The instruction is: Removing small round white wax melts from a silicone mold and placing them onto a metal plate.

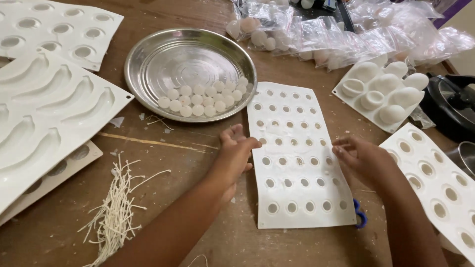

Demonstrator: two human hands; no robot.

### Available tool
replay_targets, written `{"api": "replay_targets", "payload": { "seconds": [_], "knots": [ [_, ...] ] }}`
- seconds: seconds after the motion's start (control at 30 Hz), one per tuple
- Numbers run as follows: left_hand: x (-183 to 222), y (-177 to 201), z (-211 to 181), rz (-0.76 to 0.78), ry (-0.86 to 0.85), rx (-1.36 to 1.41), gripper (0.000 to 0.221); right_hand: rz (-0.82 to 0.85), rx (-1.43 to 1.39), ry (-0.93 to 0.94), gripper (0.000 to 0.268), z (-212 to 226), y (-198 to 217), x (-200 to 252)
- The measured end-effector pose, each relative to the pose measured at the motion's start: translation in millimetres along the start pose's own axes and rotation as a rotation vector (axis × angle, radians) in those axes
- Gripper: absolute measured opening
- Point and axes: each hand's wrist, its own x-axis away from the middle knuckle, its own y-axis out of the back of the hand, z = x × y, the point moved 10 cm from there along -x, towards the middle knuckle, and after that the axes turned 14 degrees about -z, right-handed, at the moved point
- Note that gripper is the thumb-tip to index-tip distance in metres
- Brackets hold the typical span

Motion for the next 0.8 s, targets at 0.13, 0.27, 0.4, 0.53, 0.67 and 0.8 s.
{"api": "replay_targets", "payload": {
  "seconds": [0.13, 0.27, 0.4, 0.53, 0.67, 0.8],
  "knots": [
    [-2.2, -5.9, 10.3, 0.021, 0.007, 0.080, 0.086, 0.114, 0.057, -0.111, 0.039, -5.2, -6.0, 22.5],
    [-1.0, -4.7, 11.6, -0.005, 0.063, 0.032, 0.082, 0.152, 0.106, -0.203, 0.040, -8.9, -2.5, 26.9],
    [-8.8, 3.0, 2.4, -0.059, -0.008, 0.017, 0.075, 0.202, 0.052, -0.186, 0.038, -2.5, -1.4, 32.0],
    [-24.1, 3.9, 6.3, -0.015, -0.137, 0.050, 0.075, 0.321, 0.065, -0.186, 0.037, 20.8, 6.6, 49.9],
    [-7.6, 3.2, 1.4, -0.011, -0.124, -0.128, 0.079, 0.369, 0.141, -0.147, 0.033, 10.8, 3.4, 53.7],
    [9.3, 10.1, 9.2, -0.020, -0.045, -0.246, 0.083, 0.260, 0.175, -0.120, 0.031, -2.0, 11.4, 44.7]
  ]
}}
